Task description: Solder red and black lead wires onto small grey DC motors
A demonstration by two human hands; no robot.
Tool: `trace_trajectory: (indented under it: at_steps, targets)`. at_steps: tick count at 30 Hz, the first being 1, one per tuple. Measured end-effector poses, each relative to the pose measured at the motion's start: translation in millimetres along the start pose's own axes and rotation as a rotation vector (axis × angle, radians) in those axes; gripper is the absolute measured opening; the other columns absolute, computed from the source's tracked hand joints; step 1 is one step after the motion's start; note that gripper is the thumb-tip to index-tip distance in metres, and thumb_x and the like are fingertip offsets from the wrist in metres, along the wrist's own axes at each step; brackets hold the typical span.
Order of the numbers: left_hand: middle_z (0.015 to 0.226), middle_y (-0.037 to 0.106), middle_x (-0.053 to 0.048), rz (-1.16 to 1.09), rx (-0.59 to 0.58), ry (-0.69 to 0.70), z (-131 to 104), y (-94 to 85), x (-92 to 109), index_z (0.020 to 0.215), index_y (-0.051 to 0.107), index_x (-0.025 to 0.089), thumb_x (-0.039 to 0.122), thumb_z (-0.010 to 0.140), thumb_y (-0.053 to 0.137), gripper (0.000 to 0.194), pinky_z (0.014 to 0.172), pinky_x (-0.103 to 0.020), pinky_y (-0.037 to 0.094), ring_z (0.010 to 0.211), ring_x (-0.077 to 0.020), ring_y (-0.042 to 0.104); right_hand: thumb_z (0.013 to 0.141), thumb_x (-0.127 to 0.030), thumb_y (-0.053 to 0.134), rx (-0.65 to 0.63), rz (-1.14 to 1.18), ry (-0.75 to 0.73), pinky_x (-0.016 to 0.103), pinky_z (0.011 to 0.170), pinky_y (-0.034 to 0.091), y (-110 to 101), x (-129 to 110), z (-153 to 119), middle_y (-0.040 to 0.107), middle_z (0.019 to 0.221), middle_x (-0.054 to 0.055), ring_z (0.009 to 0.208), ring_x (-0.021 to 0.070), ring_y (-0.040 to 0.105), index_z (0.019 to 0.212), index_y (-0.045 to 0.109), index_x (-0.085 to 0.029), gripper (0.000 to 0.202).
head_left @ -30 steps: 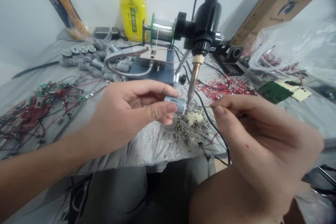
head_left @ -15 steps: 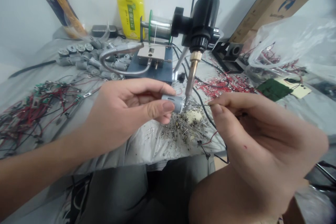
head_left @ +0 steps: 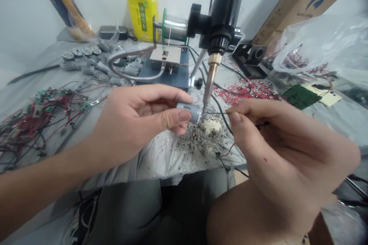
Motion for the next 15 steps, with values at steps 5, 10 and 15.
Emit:
trace_trajectory:
  at_steps: [5, 10, 15]
  targets:
    - [0.087, 0.086, 0.005, 0.009, 0.002, 0.005, 0.5, -0.5, 1.6, 0.106, 0.092, 0.034, 0.033, 0.090, 0.102, 0.019, 0.074, -0.014, 0.073, 0.071, -0.0134, 0.083, 0.100, -0.010, 0.077, 0.004, -0.004, -0.006, 0.024, 0.069, 0.049, 0.3, -2.0, 0.2, 0.066, 0.085, -0.004, 0.076, 0.0093, 0.057, 0.095, 0.078, -0.025, 0.015]
    - [0.090, 0.087, 0.006, 0.011, -0.007, 0.007, 0.2, -0.7, 2.9, 0.106, 0.093, 0.035, 0.030, 0.092, 0.101, 0.017, 0.075, -0.012, 0.072, 0.073, -0.0116, 0.084, 0.100, -0.008, 0.077, -0.024, 0.009, 0.003, 0.027, 0.070, 0.049, 3.8, -1.8, 2.3, 0.067, 0.086, -0.004, 0.077, 0.0113, 0.059, 0.097, 0.077, -0.026, 0.018]
    - [0.087, 0.086, 0.004, 0.044, 0.006, 0.015, -0.6, -2.3, 1.7, 0.109, 0.093, 0.033, 0.035, 0.092, 0.101, 0.019, 0.075, -0.017, 0.075, 0.073, -0.0152, 0.084, 0.100, -0.009, 0.076, -0.016, -0.043, 0.013, 0.030, 0.069, 0.048, 2.2, 0.1, 2.4, 0.071, 0.089, -0.002, 0.078, 0.0146, 0.061, 0.097, 0.078, -0.028, 0.019]
Point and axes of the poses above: each hand's wrist, its own z-axis towards the middle knuckle, its own y-axis out of the palm, x = y × z, the point moved 8 cm from there along z, towards the middle knuckle
